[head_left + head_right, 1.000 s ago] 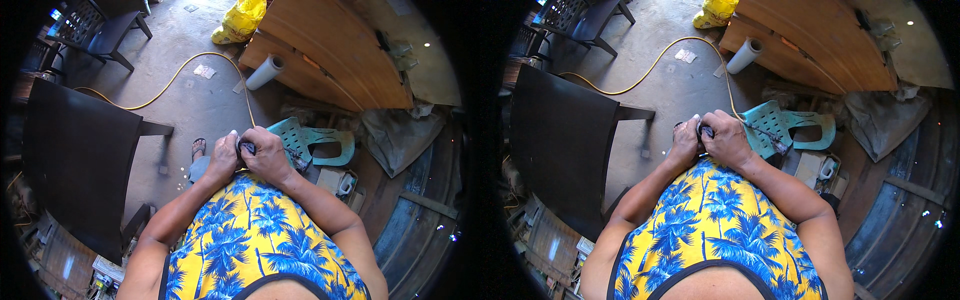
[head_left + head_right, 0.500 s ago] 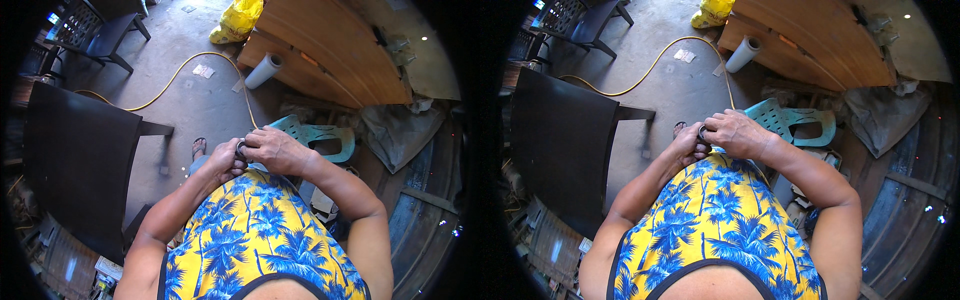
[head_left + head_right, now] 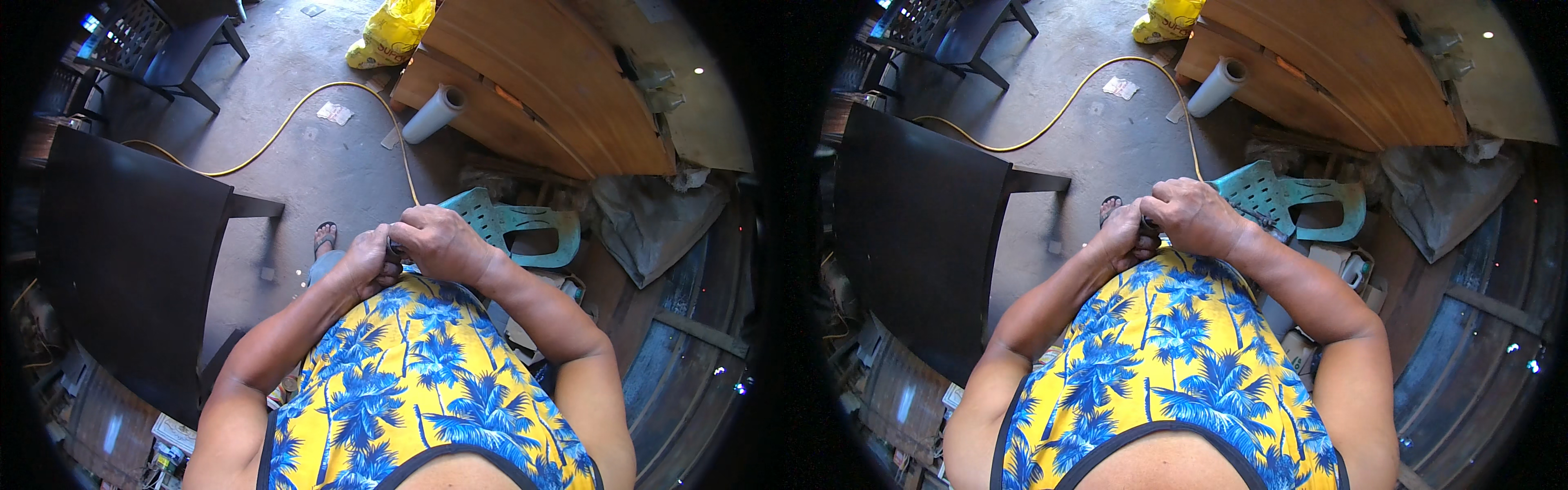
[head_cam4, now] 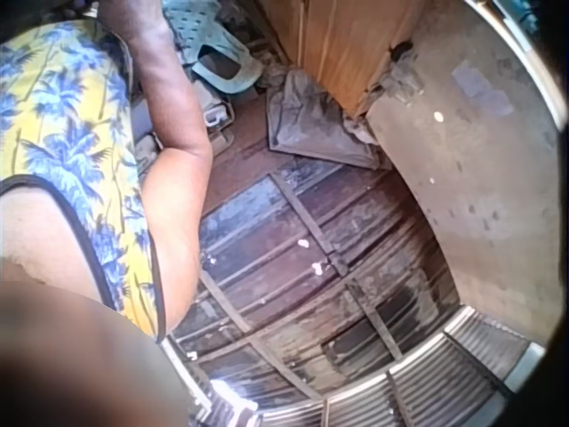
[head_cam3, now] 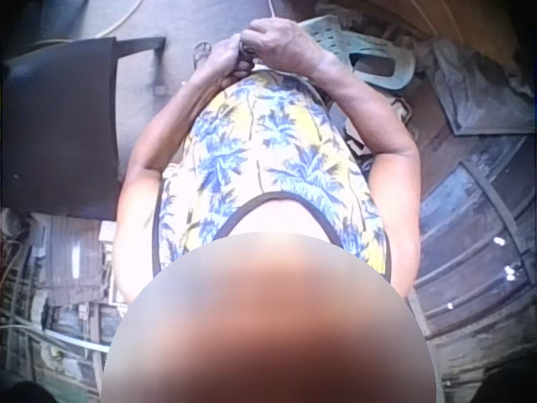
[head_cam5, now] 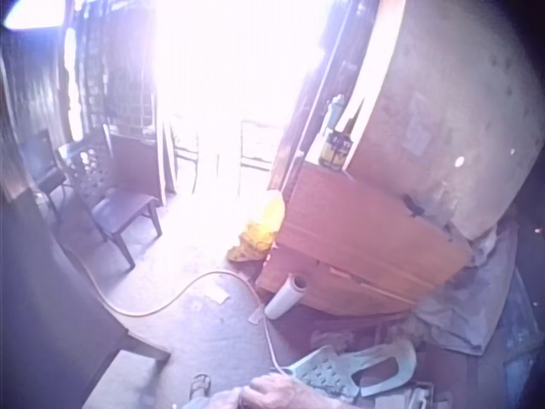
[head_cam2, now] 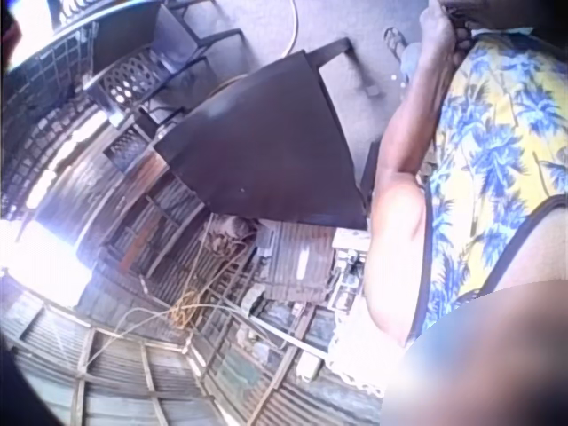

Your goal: The person cleans a spray gun nozzle with a cloth, then uses the spray gun to apply a dark finish to a wooden chair. The person moves around the chair to cover different surfaces.

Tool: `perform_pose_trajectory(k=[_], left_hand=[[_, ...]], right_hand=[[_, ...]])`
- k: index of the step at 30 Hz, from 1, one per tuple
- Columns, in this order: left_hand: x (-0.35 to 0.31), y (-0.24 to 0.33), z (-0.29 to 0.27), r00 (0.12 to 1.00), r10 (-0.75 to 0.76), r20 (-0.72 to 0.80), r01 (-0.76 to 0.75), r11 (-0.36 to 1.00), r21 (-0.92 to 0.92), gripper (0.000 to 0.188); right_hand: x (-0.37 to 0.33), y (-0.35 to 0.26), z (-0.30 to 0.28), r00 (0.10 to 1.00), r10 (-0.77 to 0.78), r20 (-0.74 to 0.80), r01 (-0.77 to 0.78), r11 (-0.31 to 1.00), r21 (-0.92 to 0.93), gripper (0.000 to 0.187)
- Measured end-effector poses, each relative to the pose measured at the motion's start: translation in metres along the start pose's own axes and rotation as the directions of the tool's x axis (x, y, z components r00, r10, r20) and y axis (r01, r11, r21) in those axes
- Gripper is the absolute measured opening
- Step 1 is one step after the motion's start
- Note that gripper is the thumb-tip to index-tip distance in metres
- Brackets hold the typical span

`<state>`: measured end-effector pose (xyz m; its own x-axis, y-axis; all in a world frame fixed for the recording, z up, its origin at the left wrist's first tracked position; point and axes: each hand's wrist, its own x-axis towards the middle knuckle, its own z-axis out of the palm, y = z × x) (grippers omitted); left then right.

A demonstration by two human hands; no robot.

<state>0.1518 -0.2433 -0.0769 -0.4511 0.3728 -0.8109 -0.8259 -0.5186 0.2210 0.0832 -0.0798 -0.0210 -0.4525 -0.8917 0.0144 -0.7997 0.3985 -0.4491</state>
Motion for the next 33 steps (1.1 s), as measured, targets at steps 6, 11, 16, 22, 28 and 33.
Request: perform_pose_trajectory(k=[6,11,16,22,28,33], left_hand=[[0.002,0.000,0.003,0.972,0.233,0.036,-0.236,0.969,0.076,0.041],[0.012,0.006,0.008,0.703,0.711,-0.002,-0.647,0.641,0.412,0.045],[0.011,0.025,0.013,0.207,0.952,0.226,-0.746,0.005,0.666,0.037],[-0.011,0.062,0.008,-0.106,0.745,0.659,-0.696,-0.529,0.485,0.029],[-0.040,0.073,0.013,0.179,0.761,0.624,-0.883,-0.155,0.442,0.030],[-0.056,0.091,0.007,0.820,0.320,0.474,-0.484,0.830,0.278,0.037]], right_hand=[[-0.003,0.005,-0.001,0.971,-0.131,-0.199,0.106,0.986,-0.133,0.013],[0.005,-0.002,-0.002,0.923,0.048,-0.381,-0.043,0.999,0.023,0.008],[0.012,-0.019,-0.003,0.740,0.583,-0.334,-0.227,0.685,0.693,0.003],[0.019,-0.019,-0.011,0.700,0.632,0.334,-0.049,-0.424,0.904,0.007],[0.007,-0.027,-0.037,0.692,0.643,-0.329,-0.230,0.628,0.743,0.002],[0.012,-0.007,-0.053,0.819,-0.138,-0.557,0.068,0.987,-0.145,0.007]])
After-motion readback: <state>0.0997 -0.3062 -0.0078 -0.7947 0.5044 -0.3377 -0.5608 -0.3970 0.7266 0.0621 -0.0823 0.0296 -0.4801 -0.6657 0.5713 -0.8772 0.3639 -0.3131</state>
